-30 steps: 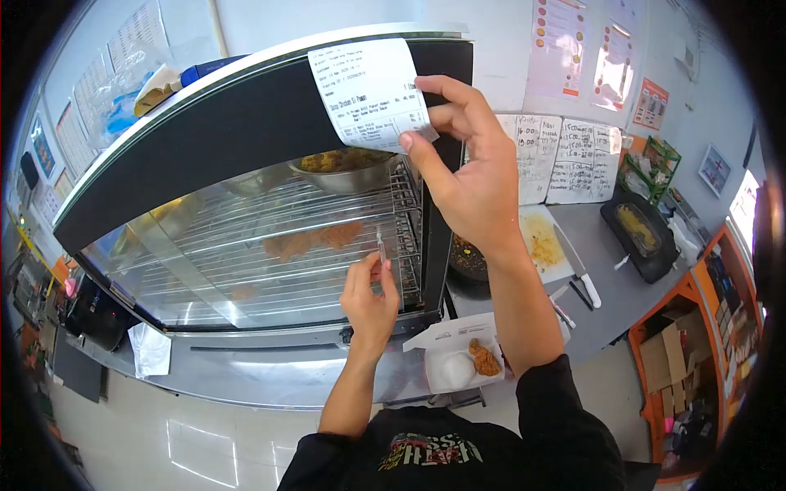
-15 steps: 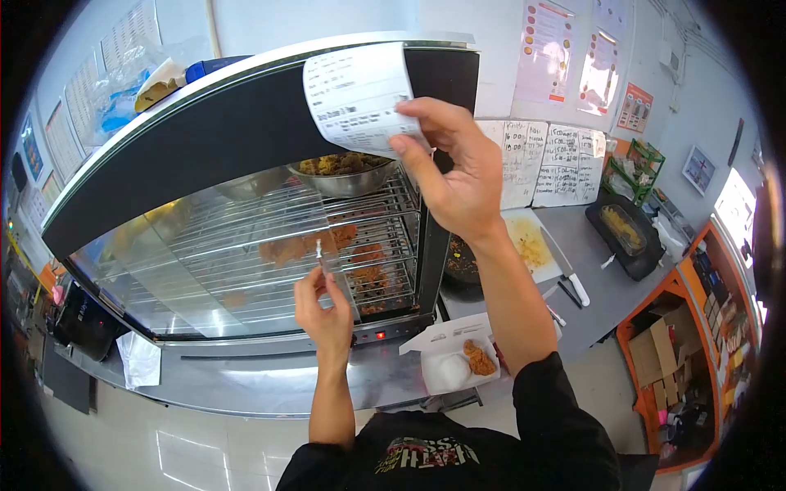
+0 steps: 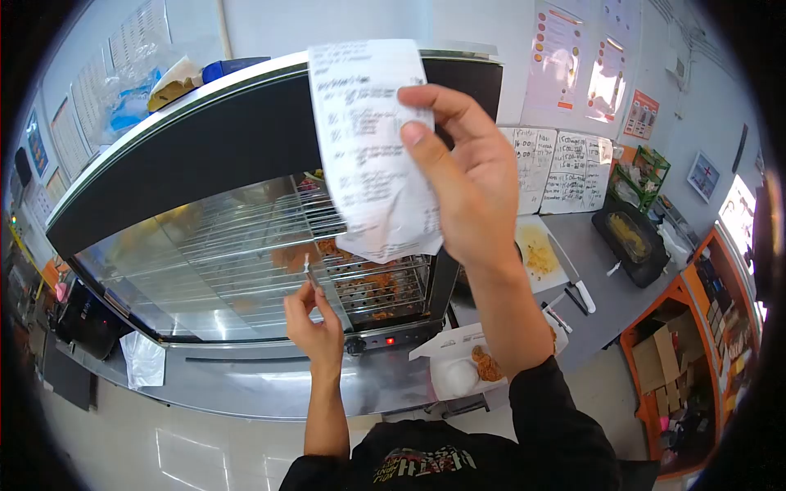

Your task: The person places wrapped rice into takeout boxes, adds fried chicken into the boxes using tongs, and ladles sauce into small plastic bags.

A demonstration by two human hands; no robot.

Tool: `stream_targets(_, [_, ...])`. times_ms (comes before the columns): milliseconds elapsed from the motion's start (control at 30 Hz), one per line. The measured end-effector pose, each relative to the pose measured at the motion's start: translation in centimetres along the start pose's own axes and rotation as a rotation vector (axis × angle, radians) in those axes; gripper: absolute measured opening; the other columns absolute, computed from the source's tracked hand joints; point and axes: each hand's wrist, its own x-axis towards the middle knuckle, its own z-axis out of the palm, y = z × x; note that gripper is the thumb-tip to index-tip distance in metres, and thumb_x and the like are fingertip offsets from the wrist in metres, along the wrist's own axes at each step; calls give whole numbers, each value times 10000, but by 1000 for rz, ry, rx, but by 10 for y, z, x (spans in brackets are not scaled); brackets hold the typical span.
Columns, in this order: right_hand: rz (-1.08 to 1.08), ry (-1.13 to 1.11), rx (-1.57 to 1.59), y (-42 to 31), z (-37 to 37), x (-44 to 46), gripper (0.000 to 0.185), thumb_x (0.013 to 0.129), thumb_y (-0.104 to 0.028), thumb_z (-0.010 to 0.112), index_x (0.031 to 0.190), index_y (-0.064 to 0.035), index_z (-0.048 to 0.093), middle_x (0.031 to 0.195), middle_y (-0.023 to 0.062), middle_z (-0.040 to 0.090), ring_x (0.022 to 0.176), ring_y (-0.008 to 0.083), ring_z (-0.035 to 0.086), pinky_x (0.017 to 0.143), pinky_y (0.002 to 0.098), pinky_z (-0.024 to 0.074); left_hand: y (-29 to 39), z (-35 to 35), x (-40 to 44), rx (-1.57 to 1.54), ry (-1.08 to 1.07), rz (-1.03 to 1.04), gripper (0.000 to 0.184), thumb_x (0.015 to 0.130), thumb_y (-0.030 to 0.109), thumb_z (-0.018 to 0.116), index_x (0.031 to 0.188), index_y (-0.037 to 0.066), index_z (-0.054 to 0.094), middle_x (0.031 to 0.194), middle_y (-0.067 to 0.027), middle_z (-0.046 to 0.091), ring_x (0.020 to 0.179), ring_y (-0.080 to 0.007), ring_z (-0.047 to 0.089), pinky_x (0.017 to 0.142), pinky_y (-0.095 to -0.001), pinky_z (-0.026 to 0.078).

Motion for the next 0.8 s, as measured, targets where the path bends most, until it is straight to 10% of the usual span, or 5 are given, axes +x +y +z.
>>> stream_targets(333, [41, 60, -193, 15, -5, -3, 234, 968, -27, 607, 1196, 26, 610, 1104, 92, 617, 734, 89, 671, 581, 186, 491, 44, 47, -25, -147, -216, 47, 176, 888, -44, 664, 1062, -45, 638, 918, -141, 630, 781, -229, 680, 686, -312, 579])
stream_targets(800, [56, 77, -327, 13, -11, -20, 240, 974, 2, 590, 1206, 61, 598, 1156, 122, 622, 854, 130, 694, 701, 214, 574, 84, 78, -43, -257, -546, 87, 401, 864, -10, 650, 1249, -41, 541, 1182, -247, 576, 974, -399, 621, 815, -415, 541])
